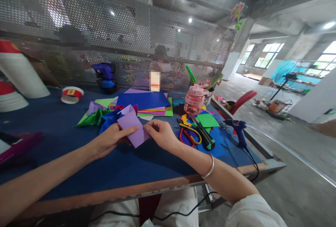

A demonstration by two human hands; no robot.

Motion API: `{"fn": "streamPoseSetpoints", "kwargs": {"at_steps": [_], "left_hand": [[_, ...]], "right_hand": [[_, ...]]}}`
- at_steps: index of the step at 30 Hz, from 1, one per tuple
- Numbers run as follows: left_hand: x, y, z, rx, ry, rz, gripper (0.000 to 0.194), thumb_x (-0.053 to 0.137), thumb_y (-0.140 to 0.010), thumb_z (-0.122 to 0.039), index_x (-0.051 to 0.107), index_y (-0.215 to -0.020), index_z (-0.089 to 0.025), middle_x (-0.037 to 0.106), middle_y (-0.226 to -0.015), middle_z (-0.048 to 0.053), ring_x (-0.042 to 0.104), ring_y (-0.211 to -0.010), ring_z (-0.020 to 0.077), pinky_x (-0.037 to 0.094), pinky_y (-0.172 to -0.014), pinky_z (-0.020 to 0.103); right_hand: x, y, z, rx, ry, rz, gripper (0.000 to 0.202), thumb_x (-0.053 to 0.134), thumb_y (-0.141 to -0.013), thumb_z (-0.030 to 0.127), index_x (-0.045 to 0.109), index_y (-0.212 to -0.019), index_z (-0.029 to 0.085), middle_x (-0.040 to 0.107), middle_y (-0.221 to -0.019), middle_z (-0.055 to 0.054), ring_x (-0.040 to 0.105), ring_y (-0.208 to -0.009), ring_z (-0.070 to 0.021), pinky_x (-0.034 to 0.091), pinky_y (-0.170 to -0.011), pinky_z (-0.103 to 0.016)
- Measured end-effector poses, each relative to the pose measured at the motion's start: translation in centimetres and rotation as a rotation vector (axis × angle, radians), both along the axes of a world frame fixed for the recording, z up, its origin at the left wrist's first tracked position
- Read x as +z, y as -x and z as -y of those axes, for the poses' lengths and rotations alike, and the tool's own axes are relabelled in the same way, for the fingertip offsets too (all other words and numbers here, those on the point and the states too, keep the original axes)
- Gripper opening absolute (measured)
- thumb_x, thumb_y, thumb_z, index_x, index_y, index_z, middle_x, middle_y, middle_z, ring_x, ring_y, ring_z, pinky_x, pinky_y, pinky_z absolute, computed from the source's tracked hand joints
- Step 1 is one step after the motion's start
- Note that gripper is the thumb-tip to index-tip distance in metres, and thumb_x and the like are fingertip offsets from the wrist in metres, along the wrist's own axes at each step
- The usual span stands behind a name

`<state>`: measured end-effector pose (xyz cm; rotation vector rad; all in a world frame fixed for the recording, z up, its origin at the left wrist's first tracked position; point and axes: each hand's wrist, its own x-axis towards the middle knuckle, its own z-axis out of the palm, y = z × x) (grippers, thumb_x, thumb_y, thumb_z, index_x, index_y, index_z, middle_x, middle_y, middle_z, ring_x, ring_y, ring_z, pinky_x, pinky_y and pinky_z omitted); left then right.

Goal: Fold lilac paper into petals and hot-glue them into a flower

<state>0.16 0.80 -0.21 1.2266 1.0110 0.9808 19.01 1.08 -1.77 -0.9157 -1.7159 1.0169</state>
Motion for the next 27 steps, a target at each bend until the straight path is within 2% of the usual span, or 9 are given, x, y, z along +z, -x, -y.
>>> {"fn": "streamPoseSetpoints", "kwargs": {"at_steps": [7,10,12,14,16,17,19,23,27], "left_hand": [[-0.3,-0.1,0.1,-0.022,0.02,-0.019,0.037,0.085,-0.061,-0.035,0.07,-0.088,-0.015,0.072,-0.076,0.004,0.065,-0.065,0.0159,0.054,-0.049,0.021],[-0.3,0.1,-0.1,0.001,0.013,-0.004,0.036,0.085,-0.061,-0.032,0.07,-0.089,-0.015,0.073,-0.079,0.005,0.066,-0.065,0.0157,0.054,-0.047,0.02],[-0.3,0.3,-0.3,0.023,0.024,0.009,0.034,0.085,-0.061,-0.03,0.07,-0.087,-0.015,0.073,-0.079,0.005,0.066,-0.065,0.0155,0.054,-0.047,0.019],[-0.3,0.3,-0.5,0.041,0.031,0.023,0.031,0.085,-0.061,-0.027,0.071,-0.086,-0.015,0.074,-0.079,0.005,0.067,-0.064,0.0155,0.055,-0.047,0.019],[-0.4,0.3,-0.6,0.052,0.03,0.037,0.03,0.085,-0.06,-0.024,0.071,-0.085,-0.015,0.074,-0.078,0.005,0.067,-0.063,0.0161,0.056,-0.046,0.019],[-0.4,0.3,-0.7,0.056,0.029,0.045,0.029,0.085,-0.06,-0.022,0.071,-0.085,-0.015,0.074,-0.078,0.005,0.067,-0.063,0.0164,0.056,-0.045,0.02],[-0.4,0.2,-0.8,0.066,0.033,0.058,0.029,0.085,-0.059,-0.02,0.071,-0.084,-0.015,0.074,-0.077,0.006,0.067,-0.061,0.0168,0.056,-0.044,0.02],[-0.2,0.2,-0.8,0.078,0.037,0.074,0.029,0.085,-0.057,-0.018,0.072,-0.083,-0.014,0.074,-0.075,0.007,0.067,-0.06,0.0179,0.056,-0.043,0.021],[0.0,0.5,-0.8,0.078,0.014,0.093,0.031,0.086,-0.056,-0.021,0.073,-0.083,-0.014,0.074,-0.076,0.007,0.067,-0.061,0.0189,0.057,-0.043,0.023]], "right_hand": [[0.3,-0.1,-0.3,0.027,-0.011,0.04,0.027,0.051,-0.088,0.042,0.058,-0.08,0.017,0.054,-0.069,0.003,0.05,-0.062,-0.0107,0.04,-0.058,-0.023],[1.1,-1.7,0.2,0.002,-0.075,0.223,0.019,0.046,-0.092,0.03,0.06,-0.093,0.017,0.064,-0.084,-0.002,0.059,-0.075,-0.014,0.046,-0.065,-0.025],[1.6,-3.6,1.2,-0.123,-0.234,0.501,0.017,0.047,-0.092,0.023,0.061,-0.1,0.017,0.067,-0.096,-0.005,0.061,-0.087,-0.0164,0.047,-0.077,-0.029],[1.8,-5.5,2.5,-0.375,-0.351,0.83,0.019,0.047,-0.094,0.022,0.06,-0.106,0.016,0.065,-0.106,-0.01,0.06,-0.097,-0.0207,0.045,-0.087,-0.034],[1.7,-7.1,3.8,-0.593,-0.343,1.131,0.019,0.049,-0.094,0.022,0.059,-0.107,0.013,0.062,-0.109,-0.015,0.058,-0.105,-0.0255,0.043,-0.092,-0.037],[1.6,-7.6,4.3,-0.656,-0.3,1.243,0.021,0.051,-0.094,0.025,0.058,-0.107,0.011,0.062,-0.109,-0.017,0.057,-0.106,-0.0276,0.043,-0.092,-0.038],[1.2,-8.4,4.8,-0.681,-0.191,1.366,0.026,0.053,-0.094,0.03,0.058,-0.108,0.01,0.062,-0.108,-0.018,0.058,-0.105,-0.0296,0.044,-0.088,-0.037],[0.6,-9.0,4.2,-0.617,-0.075,1.301,0.028,0.047,-0.095,0.027,0.053,-0.117,0.012,0.064,-0.108,-0.015,0.063,-0.098,-0.0257,0.044,-0.077,-0.031],[0.6,-9.5,3.4,-0.617,-0.037,1.14,0.047,0.056,-0.083,0.018,0.044,-0.128,0.01,0.067,-0.096,-0.011,0.065,-0.085,-0.0236,0.04,-0.07,-0.028]]}}
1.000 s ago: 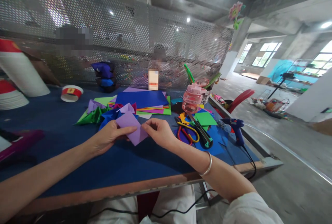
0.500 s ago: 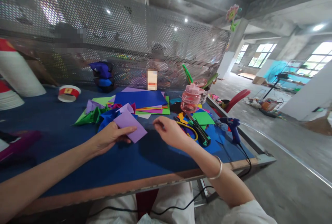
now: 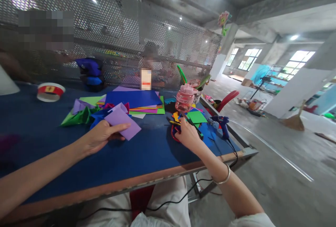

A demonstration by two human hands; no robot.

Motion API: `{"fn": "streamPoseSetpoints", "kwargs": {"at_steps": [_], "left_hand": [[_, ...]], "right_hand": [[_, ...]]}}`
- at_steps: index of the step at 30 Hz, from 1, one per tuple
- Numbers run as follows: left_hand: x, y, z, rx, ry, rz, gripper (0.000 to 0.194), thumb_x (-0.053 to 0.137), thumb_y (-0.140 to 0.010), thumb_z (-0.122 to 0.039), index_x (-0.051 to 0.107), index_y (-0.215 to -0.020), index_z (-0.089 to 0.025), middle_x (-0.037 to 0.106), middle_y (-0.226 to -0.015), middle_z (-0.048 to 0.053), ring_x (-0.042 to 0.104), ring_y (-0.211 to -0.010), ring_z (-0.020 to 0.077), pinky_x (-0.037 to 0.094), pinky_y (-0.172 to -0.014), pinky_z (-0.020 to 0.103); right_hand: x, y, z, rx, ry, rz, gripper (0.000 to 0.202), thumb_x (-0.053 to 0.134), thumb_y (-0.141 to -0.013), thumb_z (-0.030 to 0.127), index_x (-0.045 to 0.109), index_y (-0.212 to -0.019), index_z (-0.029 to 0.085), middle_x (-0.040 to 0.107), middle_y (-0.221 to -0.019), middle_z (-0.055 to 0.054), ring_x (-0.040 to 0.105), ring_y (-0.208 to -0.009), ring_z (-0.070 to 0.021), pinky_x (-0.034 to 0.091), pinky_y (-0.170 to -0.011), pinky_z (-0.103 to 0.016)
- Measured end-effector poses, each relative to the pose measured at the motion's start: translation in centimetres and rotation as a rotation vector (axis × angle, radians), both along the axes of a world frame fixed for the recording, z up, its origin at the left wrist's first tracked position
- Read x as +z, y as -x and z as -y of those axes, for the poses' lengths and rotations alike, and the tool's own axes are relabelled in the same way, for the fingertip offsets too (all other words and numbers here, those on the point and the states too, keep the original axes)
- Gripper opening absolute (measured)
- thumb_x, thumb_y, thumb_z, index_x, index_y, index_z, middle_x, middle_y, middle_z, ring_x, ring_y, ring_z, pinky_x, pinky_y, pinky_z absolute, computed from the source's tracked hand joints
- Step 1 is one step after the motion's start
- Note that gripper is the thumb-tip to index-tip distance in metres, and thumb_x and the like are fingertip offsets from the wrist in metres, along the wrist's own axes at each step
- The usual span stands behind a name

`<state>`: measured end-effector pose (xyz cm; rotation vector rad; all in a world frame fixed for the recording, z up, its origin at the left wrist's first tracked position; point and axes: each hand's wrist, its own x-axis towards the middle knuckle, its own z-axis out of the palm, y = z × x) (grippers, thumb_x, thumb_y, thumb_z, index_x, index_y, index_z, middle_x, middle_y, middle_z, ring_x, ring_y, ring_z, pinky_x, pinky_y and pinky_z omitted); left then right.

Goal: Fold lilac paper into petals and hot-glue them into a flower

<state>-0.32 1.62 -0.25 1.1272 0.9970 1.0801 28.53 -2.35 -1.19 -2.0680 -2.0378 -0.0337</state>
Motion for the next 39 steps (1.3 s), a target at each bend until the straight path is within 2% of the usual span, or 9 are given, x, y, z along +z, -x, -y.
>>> {"fn": "streamPoseSetpoints", "kwargs": {"at_steps": [2,5,9,11,15,20,24,30,39], "left_hand": [[0.0,0.1,0.0,0.004,-0.01,0.012,0.033,0.086,-0.055,-0.022,0.073,-0.083,-0.013,0.074,-0.076,0.007,0.067,-0.062,0.0191,0.056,-0.043,0.023],[0.0,0.1,0.0,0.002,-0.012,0.016,0.036,0.087,-0.054,-0.025,0.072,-0.084,-0.013,0.074,-0.077,0.008,0.067,-0.062,0.0186,0.056,-0.044,0.023],[0.3,0.1,0.2,0.013,-0.023,0.018,0.039,0.087,-0.052,-0.03,0.072,-0.084,-0.011,0.074,-0.077,0.008,0.066,-0.062,0.0178,0.055,-0.045,0.022],[0.5,0.2,0.2,0.039,-0.023,0.031,0.041,0.087,-0.051,-0.03,0.072,-0.085,-0.012,0.074,-0.077,0.007,0.066,-0.062,0.0176,0.054,-0.045,0.022],[0.7,0.6,0.0,0.069,-0.026,0.031,0.041,0.087,-0.051,-0.03,0.072,-0.085,-0.014,0.074,-0.076,0.006,0.065,-0.06,0.0175,0.052,-0.045,0.023],[0.5,0.8,-0.2,0.075,-0.067,0.048,0.037,0.086,-0.053,-0.03,0.073,-0.084,-0.015,0.074,-0.08,0.006,0.066,-0.067,0.0195,0.053,-0.053,0.026],[0.3,0.6,-0.1,0.071,-0.105,0.087,0.034,0.086,-0.053,-0.028,0.074,-0.083,-0.017,0.075,-0.081,0.004,0.067,-0.071,0.0194,0.054,-0.063,0.027],[0.6,0.3,0.1,0.068,-0.107,0.131,0.03,0.088,-0.049,-0.026,0.075,-0.074,-0.018,0.074,-0.074,0.0,0.066,-0.068,0.0165,0.053,-0.063,0.024],[0.9,0.4,0.3,0.056,-0.166,0.115,0.027,0.087,-0.051,-0.024,0.074,-0.073,-0.018,0.073,-0.073,0.0,0.065,-0.068,0.0161,0.053,-0.067,0.025]], "right_hand": [[0.1,0.1,0.0,0.026,-0.048,-0.067,0.054,0.057,-0.077,0.012,0.042,-0.129,0.011,0.067,-0.092,-0.009,0.063,-0.08,-0.0221,0.039,-0.068,-0.028],[0.2,1.0,-0.2,0.134,-0.148,-0.207,0.049,0.052,-0.081,0.014,0.043,-0.13,0.014,0.066,-0.082,-0.005,0.06,-0.07,-0.0193,0.038,-0.065,-0.027],[0.3,3.9,-1.8,0.438,-0.162,-0.477,0.033,0.048,-0.088,0.023,0.052,-0.12,0.019,0.066,-0.082,-0.003,0.06,-0.07,-0.0167,0.042,-0.067,-0.026],[0.4,5.6,-3.0,0.532,-0.127,-0.557,0.025,0.05,-0.088,0.028,0.054,-0.111,0.019,0.066,-0.085,-0.003,0.059,-0.072,-0.0164,0.043,-0.068,-0.027],[0.9,7.9,-4.1,0.552,-0.024,-0.594,0.032,0.056,-0.086,0.041,0.046,-0.108,0.019,0.057,-0.076,0.002,0.051,-0.065,-0.0137,0.041,-0.063,-0.027],[1.1,8.3,-2.7,0.633,0.088,-0.572,0.045,0.06,-0.084,0.052,0.042,-0.109,0.019,0.046,-0.069,0.007,0.045,-0.063,-0.0124,0.037,-0.062,-0.026],[0.7,8.3,-1.7,0.642,-0.004,-0.494,0.051,0.067,-0.079,0.053,0.044,-0.11,0.019,0.049,-0.074,0.005,0.048,-0.067,-0.0138,0.038,-0.064,-0.027],[0.2,8.1,-1.4,0.621,-0.132,-0.327,0.052,0.067,-0.079,0.055,0.047,-0.11,0.019,0.058,-0.098,-0.005,0.056,-0.08,-0.0191,0.043,-0.07,-0.031],[0.3,7.8,-1.1,0.627,-0.163,-0.291,0.048,0.065,-0.082,0.056,0.048,-0.108,0.02,0.061,-0.1,-0.007,0.06,-0.079,-0.0194,0.043,-0.067,-0.03]]}}
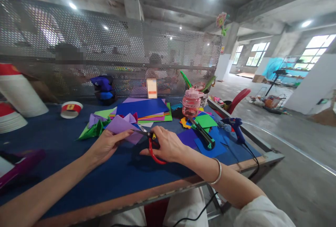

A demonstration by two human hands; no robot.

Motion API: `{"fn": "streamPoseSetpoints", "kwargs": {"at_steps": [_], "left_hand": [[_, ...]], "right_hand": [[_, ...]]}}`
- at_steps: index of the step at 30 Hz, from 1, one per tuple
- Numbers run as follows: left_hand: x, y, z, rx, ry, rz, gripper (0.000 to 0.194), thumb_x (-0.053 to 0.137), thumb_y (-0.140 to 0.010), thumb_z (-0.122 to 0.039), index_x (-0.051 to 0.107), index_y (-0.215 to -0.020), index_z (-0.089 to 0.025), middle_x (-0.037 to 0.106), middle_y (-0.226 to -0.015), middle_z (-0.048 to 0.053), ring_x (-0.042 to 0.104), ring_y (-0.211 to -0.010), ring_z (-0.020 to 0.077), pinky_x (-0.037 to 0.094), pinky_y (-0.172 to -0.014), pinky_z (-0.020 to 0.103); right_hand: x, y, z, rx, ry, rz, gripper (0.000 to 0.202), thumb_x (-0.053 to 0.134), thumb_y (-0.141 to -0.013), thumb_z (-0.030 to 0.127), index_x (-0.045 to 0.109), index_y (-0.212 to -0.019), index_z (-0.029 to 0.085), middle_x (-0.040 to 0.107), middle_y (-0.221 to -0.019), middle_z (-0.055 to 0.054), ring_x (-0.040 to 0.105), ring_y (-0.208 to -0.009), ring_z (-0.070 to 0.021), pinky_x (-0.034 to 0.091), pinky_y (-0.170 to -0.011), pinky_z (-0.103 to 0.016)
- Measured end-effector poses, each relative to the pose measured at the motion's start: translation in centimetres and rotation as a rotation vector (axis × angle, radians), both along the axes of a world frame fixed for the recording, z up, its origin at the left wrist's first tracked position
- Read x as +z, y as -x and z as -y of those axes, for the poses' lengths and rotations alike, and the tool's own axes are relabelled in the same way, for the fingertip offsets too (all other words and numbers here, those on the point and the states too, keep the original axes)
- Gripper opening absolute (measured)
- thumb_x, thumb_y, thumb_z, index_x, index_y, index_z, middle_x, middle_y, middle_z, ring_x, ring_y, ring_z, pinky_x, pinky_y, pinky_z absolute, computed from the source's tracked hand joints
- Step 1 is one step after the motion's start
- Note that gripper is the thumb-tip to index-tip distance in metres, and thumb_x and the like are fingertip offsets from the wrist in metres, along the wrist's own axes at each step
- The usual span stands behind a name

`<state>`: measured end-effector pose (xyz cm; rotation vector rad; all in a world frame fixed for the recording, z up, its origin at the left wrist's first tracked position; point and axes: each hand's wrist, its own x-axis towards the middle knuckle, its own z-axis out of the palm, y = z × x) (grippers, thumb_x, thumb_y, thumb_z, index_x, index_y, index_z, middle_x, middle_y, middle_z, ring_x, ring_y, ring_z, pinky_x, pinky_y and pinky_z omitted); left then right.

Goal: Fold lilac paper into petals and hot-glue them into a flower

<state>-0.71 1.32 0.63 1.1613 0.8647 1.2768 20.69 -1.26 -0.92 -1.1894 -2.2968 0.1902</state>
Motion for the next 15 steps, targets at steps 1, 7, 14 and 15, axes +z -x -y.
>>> {"fn": "streamPoseSetpoints", "kwargs": {"at_steps": [1,7,14,15], "left_hand": [[-0.02,0.03,-0.02,0.003,-0.008,-0.002,0.027,0.088,-0.05,-0.024,0.074,-0.073,-0.018,0.073,-0.073,0.0,0.065,-0.068,0.0161,0.053,-0.068,0.025],[-0.31,0.19,-0.19,-0.003,-0.005,0.005,0.028,0.089,-0.047,-0.024,0.075,-0.07,-0.017,0.073,-0.07,0.0,0.065,-0.067,0.014,0.053,-0.065,0.021],[-0.27,0.2,-0.06,-0.011,0.012,0.004,0.029,0.09,-0.047,-0.026,0.075,-0.069,-0.017,0.074,-0.069,0.0,0.065,-0.065,0.0134,0.053,-0.062,0.02],[-0.26,0.19,-0.07,-0.006,0.013,0.001,0.029,0.09,-0.046,-0.025,0.075,-0.069,-0.017,0.074,-0.069,0.0,0.064,-0.065,0.0135,0.053,-0.062,0.02]], "right_hand": [[0.03,0.0,0.03,-0.001,-0.004,0.003,0.048,0.064,-0.082,0.057,0.048,-0.108,0.02,0.062,-0.1,-0.007,0.06,-0.078,-0.0191,0.043,-0.066,-0.03],[-0.11,-0.11,0.03,-0.013,-0.033,0.022,0.048,0.065,-0.081,0.057,0.05,-0.107,0.02,0.065,-0.096,-0.006,0.062,-0.075,-0.0188,0.04,-0.063,-0.028],[-0.29,-0.15,-0.04,-0.015,-0.067,0.032,0.046,0.065,-0.082,0.057,0.052,-0.105,0.019,0.067,-0.09,-0.005,0.062,-0.072,-0.0178,0.036,-0.06,-0.025],[-0.27,-0.13,-0.02,-0.017,-0.07,0.034,0.046,0.065,-0.082,0.057,0.053,-0.105,0.019,0.067,-0.089,-0.005,0.062,-0.071,-0.0175,0.036,-0.06,-0.025]]}}
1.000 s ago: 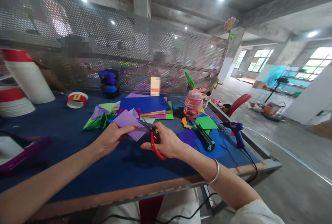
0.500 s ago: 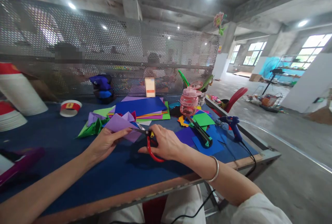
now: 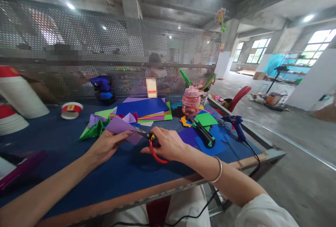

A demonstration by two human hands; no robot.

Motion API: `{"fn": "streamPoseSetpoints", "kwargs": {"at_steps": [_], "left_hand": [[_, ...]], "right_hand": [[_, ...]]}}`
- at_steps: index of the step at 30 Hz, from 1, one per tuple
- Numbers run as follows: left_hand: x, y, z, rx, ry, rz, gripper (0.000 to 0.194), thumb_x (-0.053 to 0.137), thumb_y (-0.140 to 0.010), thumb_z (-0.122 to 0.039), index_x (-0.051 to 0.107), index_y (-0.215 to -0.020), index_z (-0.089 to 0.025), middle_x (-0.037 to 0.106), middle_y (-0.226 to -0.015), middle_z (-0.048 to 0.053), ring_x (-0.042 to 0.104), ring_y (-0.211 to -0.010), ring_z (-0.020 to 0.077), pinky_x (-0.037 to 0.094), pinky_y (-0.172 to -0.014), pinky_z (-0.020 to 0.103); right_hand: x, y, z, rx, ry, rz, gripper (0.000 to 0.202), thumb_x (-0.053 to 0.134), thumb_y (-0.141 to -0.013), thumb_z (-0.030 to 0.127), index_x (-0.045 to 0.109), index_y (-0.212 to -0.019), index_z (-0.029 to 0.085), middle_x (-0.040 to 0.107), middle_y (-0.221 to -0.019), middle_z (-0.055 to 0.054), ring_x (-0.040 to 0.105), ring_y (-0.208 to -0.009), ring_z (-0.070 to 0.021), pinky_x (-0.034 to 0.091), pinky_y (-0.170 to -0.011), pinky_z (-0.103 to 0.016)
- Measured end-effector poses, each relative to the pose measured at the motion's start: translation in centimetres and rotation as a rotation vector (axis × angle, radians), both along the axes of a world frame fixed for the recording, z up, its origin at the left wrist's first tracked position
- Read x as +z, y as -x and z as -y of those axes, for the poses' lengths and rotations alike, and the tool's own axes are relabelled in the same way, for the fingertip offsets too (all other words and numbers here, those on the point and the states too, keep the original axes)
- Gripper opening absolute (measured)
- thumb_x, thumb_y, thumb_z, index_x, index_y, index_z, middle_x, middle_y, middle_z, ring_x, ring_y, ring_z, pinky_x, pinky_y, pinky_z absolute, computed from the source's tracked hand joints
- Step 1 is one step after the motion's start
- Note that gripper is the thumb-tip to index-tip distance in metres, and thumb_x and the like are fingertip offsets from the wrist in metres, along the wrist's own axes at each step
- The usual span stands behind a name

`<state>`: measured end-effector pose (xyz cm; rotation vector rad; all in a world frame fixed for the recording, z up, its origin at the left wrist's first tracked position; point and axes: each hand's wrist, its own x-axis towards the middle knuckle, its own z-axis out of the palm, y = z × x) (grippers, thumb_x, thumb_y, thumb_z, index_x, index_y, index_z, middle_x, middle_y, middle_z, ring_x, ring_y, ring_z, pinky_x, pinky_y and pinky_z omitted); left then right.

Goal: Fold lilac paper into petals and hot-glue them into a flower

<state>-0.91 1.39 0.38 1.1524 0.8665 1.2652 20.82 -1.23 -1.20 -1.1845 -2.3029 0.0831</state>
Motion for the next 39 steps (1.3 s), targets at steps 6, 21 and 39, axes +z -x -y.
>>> {"fn": "streamPoseSetpoints", "kwargs": {"at_steps": [6,21,39], "left_hand": [[0.02,-0.01,-0.02,0.02,0.007,-0.006,0.03,0.09,-0.046,-0.025,0.074,-0.07,-0.017,0.073,-0.068,0.0,0.064,-0.064,0.0133,0.053,-0.061,0.02],[0.15,-0.02,0.04,-0.004,0.003,-0.014,0.031,0.09,-0.047,-0.025,0.074,-0.072,-0.016,0.074,-0.072,0.001,0.066,-0.067,0.0152,0.054,-0.066,0.022],[0.01,0.04,-0.01,0.0,0.028,0.003,0.033,0.091,-0.047,-0.025,0.073,-0.073,-0.016,0.074,-0.072,0.0,0.066,-0.067,0.0142,0.055,-0.064,0.022]], "right_hand": [[0.01,0.04,0.11,-0.008,-0.005,0.011,0.047,0.065,-0.082,0.059,0.053,-0.104,0.019,0.067,-0.085,-0.004,0.062,-0.069,-0.0171,0.034,-0.058,-0.024],[-0.37,-0.03,-0.04,0.01,-0.036,0.015,0.047,0.063,-0.083,0.06,0.054,-0.102,0.018,0.068,-0.079,-0.004,0.062,-0.065,-0.017,0.03,-0.055,-0.025],[-0.33,0.08,0.0,-0.024,-0.017,0.045,0.042,0.063,-0.086,0.055,0.056,-0.103,0.017,0.071,-0.079,-0.006,0.067,-0.067,-0.0194,0.03,-0.054,-0.025]]}}
